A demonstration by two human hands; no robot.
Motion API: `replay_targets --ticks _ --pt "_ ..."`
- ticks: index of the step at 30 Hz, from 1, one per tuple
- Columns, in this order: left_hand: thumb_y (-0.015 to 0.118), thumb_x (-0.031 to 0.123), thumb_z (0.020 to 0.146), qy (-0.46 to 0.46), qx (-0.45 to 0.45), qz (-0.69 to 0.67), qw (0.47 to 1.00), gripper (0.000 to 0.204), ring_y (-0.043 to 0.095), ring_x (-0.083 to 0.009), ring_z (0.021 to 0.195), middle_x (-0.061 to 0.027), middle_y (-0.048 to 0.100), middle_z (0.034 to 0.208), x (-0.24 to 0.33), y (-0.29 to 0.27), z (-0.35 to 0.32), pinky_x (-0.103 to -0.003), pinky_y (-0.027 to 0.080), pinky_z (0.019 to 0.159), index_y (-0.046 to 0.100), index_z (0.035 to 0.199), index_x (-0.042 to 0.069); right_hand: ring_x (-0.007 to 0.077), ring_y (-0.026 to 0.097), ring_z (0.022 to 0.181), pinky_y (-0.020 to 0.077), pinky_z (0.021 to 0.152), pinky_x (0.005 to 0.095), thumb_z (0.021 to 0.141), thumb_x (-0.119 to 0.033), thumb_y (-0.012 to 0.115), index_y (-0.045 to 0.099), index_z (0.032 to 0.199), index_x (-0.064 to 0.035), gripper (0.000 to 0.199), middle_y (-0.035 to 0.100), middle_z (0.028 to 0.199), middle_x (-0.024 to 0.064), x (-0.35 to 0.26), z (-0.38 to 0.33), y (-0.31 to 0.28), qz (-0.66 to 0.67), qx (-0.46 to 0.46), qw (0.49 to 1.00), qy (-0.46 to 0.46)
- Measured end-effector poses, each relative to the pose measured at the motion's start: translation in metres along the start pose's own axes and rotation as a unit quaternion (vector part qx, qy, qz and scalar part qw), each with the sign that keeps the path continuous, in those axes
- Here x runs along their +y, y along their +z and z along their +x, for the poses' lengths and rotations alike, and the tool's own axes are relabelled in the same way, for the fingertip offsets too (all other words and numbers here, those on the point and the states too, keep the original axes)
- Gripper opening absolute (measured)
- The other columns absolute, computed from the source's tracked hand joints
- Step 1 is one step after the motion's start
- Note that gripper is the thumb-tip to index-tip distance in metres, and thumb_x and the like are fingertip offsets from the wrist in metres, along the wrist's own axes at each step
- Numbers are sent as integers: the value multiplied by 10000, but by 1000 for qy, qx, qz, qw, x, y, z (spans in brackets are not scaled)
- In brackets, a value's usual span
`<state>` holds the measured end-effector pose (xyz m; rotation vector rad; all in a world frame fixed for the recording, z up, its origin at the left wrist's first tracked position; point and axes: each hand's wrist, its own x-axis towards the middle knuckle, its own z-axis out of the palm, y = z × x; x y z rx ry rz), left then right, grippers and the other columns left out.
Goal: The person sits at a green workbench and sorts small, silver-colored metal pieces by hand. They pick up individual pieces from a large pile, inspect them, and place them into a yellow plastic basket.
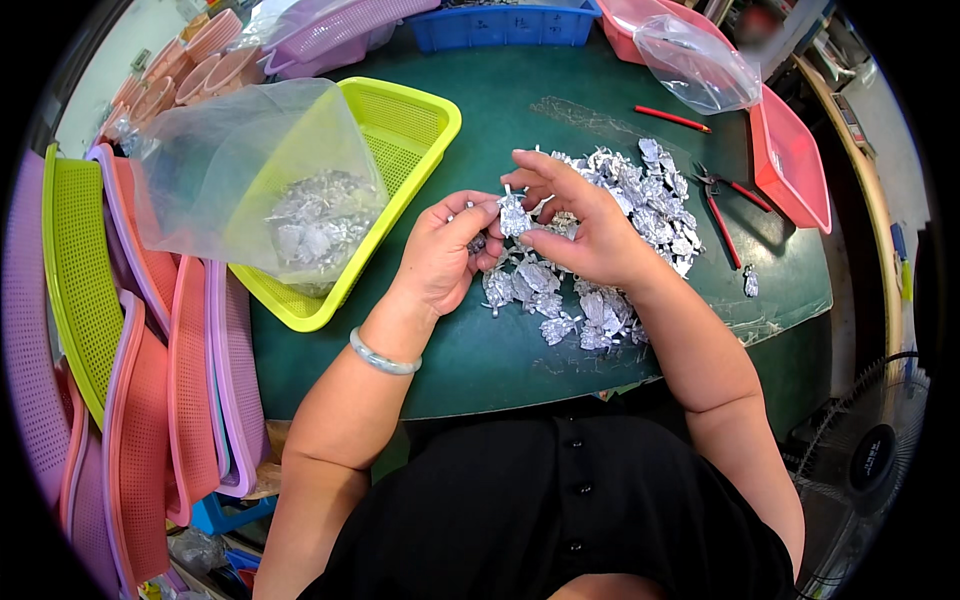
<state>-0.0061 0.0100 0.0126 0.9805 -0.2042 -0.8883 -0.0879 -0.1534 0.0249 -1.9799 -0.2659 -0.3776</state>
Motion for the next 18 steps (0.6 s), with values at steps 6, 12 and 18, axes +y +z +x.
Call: replay_targets --ticks 6,12,18 --pt "549 125 838 0 0 0 1000 76 484 -82 549 -11 536 662 0 0 0 -196 373 476 574 827 55 137 521 869 458 720 253 678 40 630 356 1306 -68 694 549 1141 94 -2 0 -1 9 -6 1000 5" --pt "546 132 841 -5 -4 2 1000 79 473 -79 539 -7 526 649 0 0 0 -195 355 466 567 813 61 197 560 852 468 711 296 680 -5 645 342 1307 -81 700 556 1129 122 0 0 -1 -5 -11 1000 -9" --pt "557 154 829 -18 -14 14 1000 93 488 -74 579 -5 539 700 1 -3 0 -195 372 492 565 852 65 197 560 857 467 713 295 677 -1 642 334 1311 -82 709 553 1134 121 0 1 -1 0 -13 1000 -4"
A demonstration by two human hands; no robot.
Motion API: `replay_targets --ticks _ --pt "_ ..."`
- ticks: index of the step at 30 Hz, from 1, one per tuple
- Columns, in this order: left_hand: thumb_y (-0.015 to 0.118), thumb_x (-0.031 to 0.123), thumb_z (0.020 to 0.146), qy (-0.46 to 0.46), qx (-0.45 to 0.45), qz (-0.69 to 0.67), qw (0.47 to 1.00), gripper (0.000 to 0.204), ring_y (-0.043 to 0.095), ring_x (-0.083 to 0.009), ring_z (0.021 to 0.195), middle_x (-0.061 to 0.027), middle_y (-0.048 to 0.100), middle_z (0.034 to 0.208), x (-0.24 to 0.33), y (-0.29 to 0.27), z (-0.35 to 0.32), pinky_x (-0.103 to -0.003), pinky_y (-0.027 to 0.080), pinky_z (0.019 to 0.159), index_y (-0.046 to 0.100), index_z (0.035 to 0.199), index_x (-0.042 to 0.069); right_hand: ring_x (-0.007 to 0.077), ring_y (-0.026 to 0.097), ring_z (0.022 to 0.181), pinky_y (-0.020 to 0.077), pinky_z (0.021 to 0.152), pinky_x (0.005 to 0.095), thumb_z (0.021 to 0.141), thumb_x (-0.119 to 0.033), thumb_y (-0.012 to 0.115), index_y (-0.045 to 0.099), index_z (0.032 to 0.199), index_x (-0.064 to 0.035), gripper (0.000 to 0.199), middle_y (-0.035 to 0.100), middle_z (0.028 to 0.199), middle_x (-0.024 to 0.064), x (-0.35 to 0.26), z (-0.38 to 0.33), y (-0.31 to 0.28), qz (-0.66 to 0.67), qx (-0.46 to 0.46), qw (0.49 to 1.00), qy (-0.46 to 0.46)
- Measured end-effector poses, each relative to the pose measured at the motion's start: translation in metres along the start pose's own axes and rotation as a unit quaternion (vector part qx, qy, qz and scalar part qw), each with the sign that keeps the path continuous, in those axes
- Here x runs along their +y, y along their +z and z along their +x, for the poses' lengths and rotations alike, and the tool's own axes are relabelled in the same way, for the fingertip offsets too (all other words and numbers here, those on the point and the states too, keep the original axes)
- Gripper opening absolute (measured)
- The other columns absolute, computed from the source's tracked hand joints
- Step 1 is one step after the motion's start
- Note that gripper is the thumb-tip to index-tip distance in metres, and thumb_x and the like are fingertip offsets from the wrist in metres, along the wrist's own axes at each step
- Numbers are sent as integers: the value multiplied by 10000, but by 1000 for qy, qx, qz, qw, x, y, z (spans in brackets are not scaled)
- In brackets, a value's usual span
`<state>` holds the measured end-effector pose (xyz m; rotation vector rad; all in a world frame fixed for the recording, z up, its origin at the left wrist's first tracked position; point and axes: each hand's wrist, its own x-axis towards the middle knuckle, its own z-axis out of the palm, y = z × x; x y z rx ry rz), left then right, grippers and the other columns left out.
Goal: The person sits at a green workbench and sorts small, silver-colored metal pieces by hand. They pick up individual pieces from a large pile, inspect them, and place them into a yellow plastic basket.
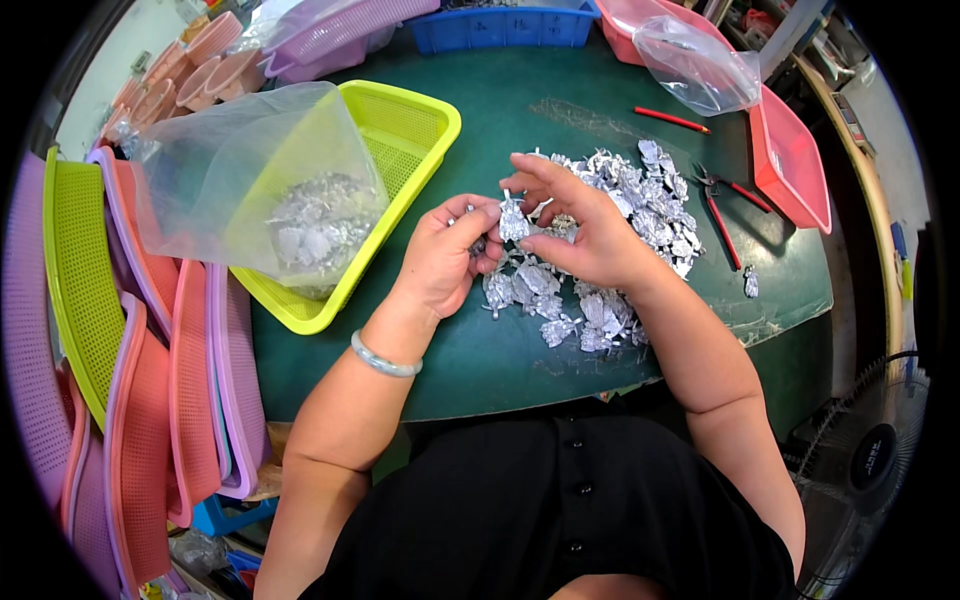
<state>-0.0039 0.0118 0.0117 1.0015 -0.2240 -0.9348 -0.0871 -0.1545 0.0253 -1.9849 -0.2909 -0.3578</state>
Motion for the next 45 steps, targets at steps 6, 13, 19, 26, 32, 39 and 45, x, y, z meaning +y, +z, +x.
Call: replay_targets --ticks 6,13,19,26,32,39,45 --pt "571 210 813 43 -63 25 997 210 522 -73 740 5 552 887 -6 -7 1 -205 425 594 565 979 80 197 560 858 468 706 297 677 7 634 329 1314 -81 712 552 1126 115 2 -1 0 3 -3 1000 -5" --pt "512 204 864 115 -22 132 984 108 454 -70 603 17 497 764 1 16 -1 -205 372 478 519 902 103 210 576 866 473 702 300 682 -10 636 322 1318 -75 712 549 1129 117 -1 -1 -4 -42 -13 999 -10" --pt "579 131 839 13 37 49 998 82 490 -79 541 10 507 700 -4 6 -3 -193 359 439 525 881 87 289 569 912 467 777 367 677 -25 633 345 1289 -41 676 554 1059 150 -11 -1 -4 -88 -21 996 -25" --pt "588 157 840 -4 -6 72 997 126 491 -61 552 18 524 731 -7 6 1 -181 366 465 536 926 80 313 525 898 424 791 392 664 -92 651 383 1243 -17 643 541 1019 151 -10 -3 0 -210 -8 969 -129" --pt "523 212 876 -9 -19 27 999 132 501 -76 578 8 532 750 -6 4 0 -196 379 485 537 922 89 306 530 915 429 801 384 668 -113 671 399 1236 -20 636 542 1042 136 -16 -2 2 -198 3 967 -158" --pt "465 244 901 -6 -56 -30 998 168 498 -99 597 -10 528 744 0 7 5 -215 380 486 528 901 88 269 553 850 442 727 368 692 -132 624 479 1123 -46 463 550 930 89 -75 4 -19 -377 -14 914 -146" --pt "420 289 915 -7 40 -136 990 297 510 -127 598 -45 554 766 4 -12 -22 -229 392 487 529 1021 34 182 541 652 431 556 279 652 -172 657 563 914 -19 317 523 693 41 -218 -18 -42 -419 -30 885 -203"
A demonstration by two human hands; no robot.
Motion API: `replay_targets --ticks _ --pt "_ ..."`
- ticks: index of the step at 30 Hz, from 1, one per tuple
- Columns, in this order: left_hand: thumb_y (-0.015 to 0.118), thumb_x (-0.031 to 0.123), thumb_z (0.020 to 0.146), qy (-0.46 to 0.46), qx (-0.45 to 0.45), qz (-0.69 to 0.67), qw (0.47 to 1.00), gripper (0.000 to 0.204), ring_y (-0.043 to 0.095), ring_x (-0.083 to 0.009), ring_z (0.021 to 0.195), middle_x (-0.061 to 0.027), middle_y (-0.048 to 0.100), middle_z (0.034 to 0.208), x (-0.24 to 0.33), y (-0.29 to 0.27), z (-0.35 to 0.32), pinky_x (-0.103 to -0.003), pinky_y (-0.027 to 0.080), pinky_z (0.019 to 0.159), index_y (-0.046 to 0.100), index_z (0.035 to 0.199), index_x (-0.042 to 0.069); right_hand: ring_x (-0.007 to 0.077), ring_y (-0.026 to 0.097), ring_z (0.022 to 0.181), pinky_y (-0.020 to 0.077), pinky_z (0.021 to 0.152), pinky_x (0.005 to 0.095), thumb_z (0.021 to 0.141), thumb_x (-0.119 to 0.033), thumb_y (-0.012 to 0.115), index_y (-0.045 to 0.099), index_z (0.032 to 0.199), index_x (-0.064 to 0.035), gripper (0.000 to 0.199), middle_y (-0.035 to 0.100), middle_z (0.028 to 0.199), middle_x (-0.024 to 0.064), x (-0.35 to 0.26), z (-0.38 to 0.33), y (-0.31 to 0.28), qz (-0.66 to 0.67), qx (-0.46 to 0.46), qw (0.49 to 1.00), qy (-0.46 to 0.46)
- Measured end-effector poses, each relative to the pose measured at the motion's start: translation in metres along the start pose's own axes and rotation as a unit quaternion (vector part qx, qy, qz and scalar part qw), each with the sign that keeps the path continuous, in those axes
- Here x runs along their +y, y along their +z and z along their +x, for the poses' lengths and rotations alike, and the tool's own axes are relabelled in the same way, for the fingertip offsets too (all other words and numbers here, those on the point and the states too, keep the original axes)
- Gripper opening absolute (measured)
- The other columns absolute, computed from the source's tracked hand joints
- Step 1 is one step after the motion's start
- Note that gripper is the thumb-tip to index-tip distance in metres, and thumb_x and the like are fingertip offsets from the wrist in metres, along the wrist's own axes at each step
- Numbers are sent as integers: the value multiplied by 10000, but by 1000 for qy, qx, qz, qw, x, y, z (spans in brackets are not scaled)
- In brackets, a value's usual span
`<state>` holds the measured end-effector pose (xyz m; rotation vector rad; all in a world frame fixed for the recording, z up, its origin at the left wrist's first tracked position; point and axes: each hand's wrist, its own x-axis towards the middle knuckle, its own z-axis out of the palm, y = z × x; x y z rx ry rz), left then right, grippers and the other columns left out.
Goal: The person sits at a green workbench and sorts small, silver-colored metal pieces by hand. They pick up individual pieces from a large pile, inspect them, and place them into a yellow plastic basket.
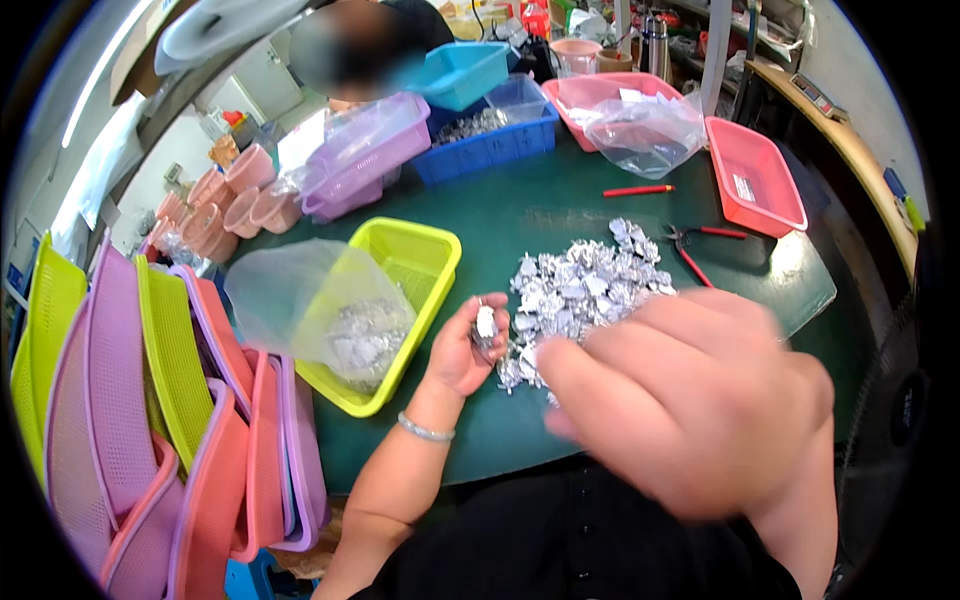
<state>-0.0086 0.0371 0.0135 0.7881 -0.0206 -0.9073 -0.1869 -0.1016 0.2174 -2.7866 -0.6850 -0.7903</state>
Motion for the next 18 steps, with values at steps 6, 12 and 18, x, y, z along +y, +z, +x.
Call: replay_targets --ticks 6,12,18 --pt "414 305 908 -40 -152 -69 985 339 436 -146 585 -90 532 796 -4 -5 20 -227 346 451 501 1092 34 190 521 727 412 632 304 695 -208 629 549 892 -22 282 518 760 52 -50 -8 -19 -169 72 964 -193" --pt "382 319 922 -77 -226 -57 969 372 503 -160 652 -96 536 807 -9 4 34 -227 386 471 494 1098 10 198 502 801 393 707 329 737 -244 601 535 869 -25 264 512 827 64 -87 -11 8 -320 83 897 -293" --pt "399 340 921 -63 -205 -33 976 427 488 -187 742 -114 516 871 -6 -1 28 -242 409 519 458 1146 -18 206 483 876 374 782 354 779 -280 573 521 847 -29 265 507 894 75 -85 -13 32 -346 116 875 -318"
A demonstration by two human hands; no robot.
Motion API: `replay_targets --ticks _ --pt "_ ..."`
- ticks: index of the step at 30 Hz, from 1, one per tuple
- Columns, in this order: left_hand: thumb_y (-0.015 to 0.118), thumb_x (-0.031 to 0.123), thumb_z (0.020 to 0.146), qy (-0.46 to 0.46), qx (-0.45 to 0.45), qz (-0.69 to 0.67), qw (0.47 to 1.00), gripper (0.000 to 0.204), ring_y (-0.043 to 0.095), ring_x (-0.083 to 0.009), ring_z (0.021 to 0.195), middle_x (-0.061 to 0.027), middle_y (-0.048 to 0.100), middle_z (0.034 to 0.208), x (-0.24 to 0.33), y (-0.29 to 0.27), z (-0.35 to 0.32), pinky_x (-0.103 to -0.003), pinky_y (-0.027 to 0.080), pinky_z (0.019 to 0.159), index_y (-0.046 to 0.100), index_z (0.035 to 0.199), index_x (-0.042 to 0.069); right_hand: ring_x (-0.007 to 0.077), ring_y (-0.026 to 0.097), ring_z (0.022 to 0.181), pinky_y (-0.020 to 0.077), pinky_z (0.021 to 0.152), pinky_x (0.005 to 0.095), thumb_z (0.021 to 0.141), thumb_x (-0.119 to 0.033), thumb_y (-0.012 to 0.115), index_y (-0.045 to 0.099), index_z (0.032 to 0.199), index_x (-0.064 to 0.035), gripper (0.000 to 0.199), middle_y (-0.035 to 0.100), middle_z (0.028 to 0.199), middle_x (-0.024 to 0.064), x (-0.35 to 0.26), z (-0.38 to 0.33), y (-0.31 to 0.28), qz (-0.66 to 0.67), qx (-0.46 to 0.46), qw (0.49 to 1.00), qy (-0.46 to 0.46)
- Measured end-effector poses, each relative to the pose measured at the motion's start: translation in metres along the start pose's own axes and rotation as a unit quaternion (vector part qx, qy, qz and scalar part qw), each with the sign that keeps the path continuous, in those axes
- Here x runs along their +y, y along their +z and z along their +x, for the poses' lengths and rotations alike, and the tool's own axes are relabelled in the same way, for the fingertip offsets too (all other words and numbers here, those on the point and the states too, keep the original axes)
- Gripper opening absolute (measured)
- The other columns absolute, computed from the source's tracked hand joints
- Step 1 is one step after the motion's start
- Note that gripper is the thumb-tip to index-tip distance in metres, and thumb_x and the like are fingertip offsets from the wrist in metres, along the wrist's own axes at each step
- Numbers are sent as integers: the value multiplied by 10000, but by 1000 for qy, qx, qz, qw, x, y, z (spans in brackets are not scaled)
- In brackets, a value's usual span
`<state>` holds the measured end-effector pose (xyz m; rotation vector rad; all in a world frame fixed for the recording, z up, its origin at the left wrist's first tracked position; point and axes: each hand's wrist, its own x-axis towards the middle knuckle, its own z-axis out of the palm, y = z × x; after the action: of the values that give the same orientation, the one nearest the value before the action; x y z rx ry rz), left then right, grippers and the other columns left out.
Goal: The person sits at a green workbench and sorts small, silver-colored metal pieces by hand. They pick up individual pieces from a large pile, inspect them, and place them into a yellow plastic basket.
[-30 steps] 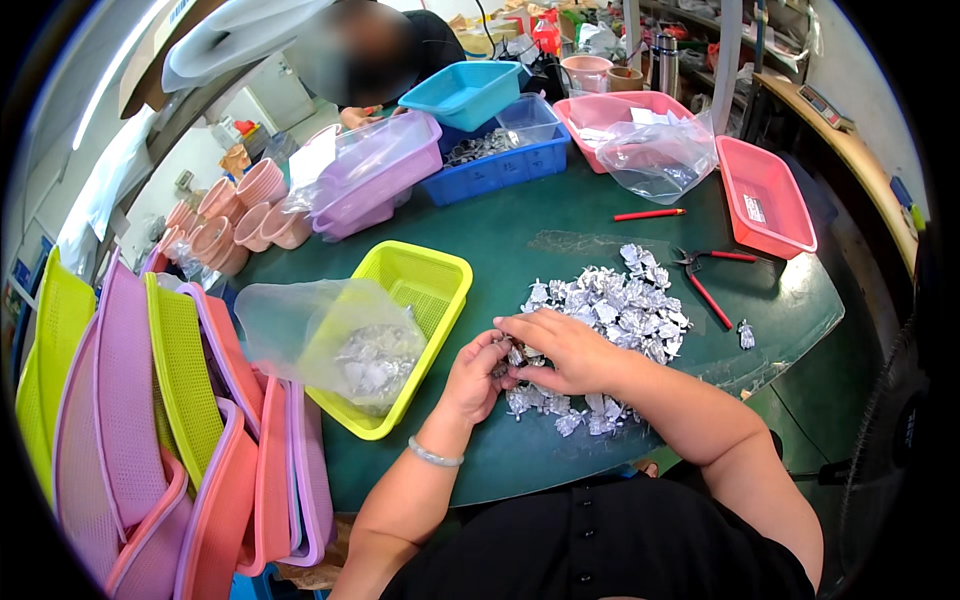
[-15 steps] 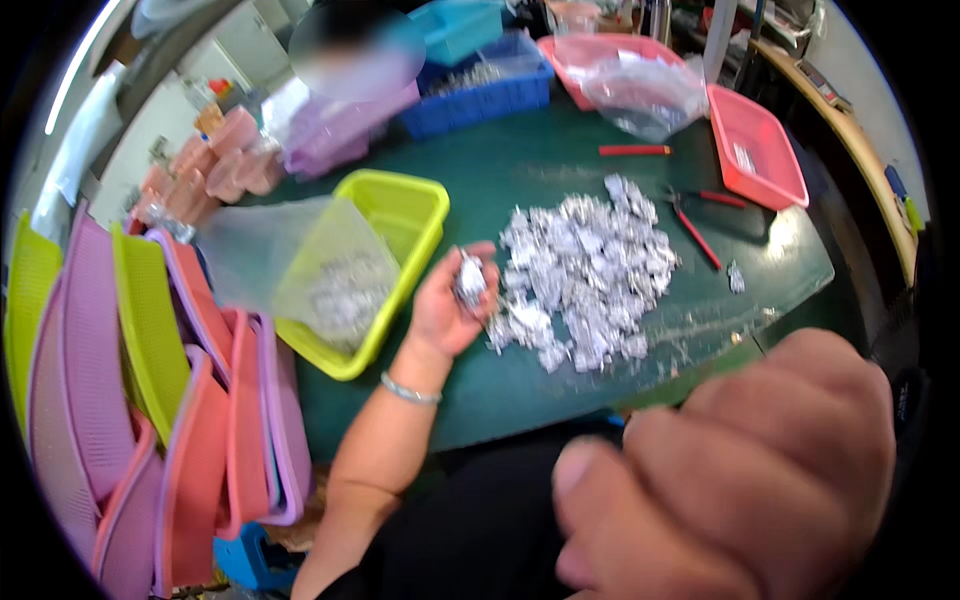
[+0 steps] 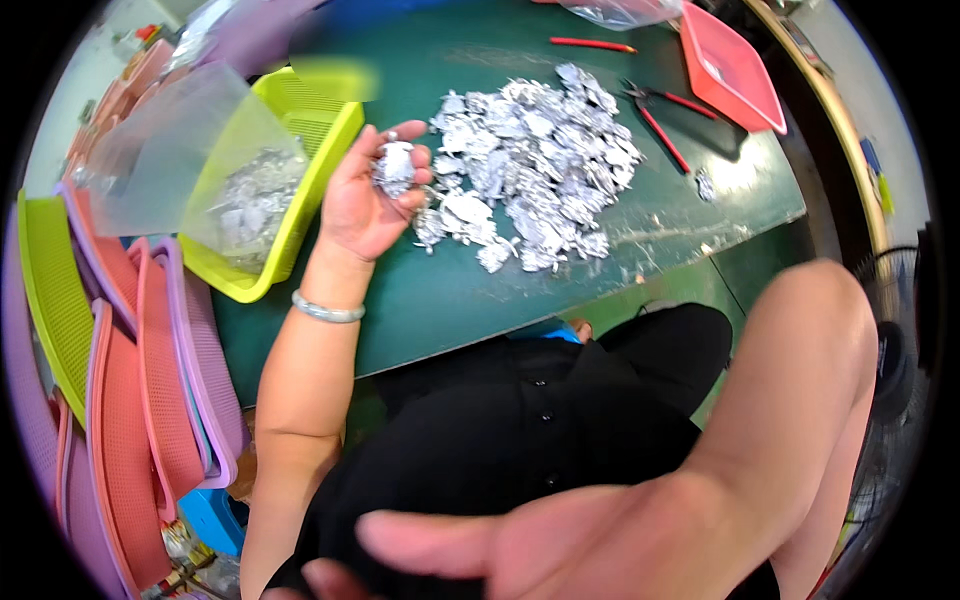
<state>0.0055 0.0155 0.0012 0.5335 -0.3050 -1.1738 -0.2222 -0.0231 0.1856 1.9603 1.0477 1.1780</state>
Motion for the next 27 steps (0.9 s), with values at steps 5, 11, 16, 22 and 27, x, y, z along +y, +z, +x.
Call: replay_targets --ticks 5,11,16,22,27 --pt "416 369 912 6 -14 11 1000 452 559 -209 766 -139 553 914 -1 2 -1 -243 452 532 474 1142 -16 220 513 862 413 712 363 721 -282 572 547 849 -27 286 536 938 117 10 -33 3 -6 38 998 -48" --pt "496 159 885 37 71 215 973 174 446 -69 586 -28 507 758 4 52 -18 -165 328 455 520 994 26 263 525 842 428 750 363 649 -123 604 558 930 -29 299 539 928 111 9 -130 77 273 -192 891 307" --pt "513 90 863 241 89 522 813 127 429 -23 601 28 495 720 32 131 -71 -154 338 505 545 967 25 254 489 941 388 813 367 687 -117 635 531 1031 -53 365 532 976 86 -25 -154 126 387 -231 822 349" --pt "485 60 875 483 273 680 478 104 428 -18 624 21 487 702 111 168 -95 -163 353 538 558 934 17 241 477 975 366 822 358 680 -158 663 533 1080 -66 430 538 981 74 -34 -142 152 382 -217 846 302" --pt "565 109 792 216 328 849 353 179 545 -262 668 -152 567 727 169 116 -96 -330 438 647 542 920 -14 231 490 885 377 757 366 666 -227 652 577 964 -92 336 560 842 36 -43 -144 165 361 -229 860 279"
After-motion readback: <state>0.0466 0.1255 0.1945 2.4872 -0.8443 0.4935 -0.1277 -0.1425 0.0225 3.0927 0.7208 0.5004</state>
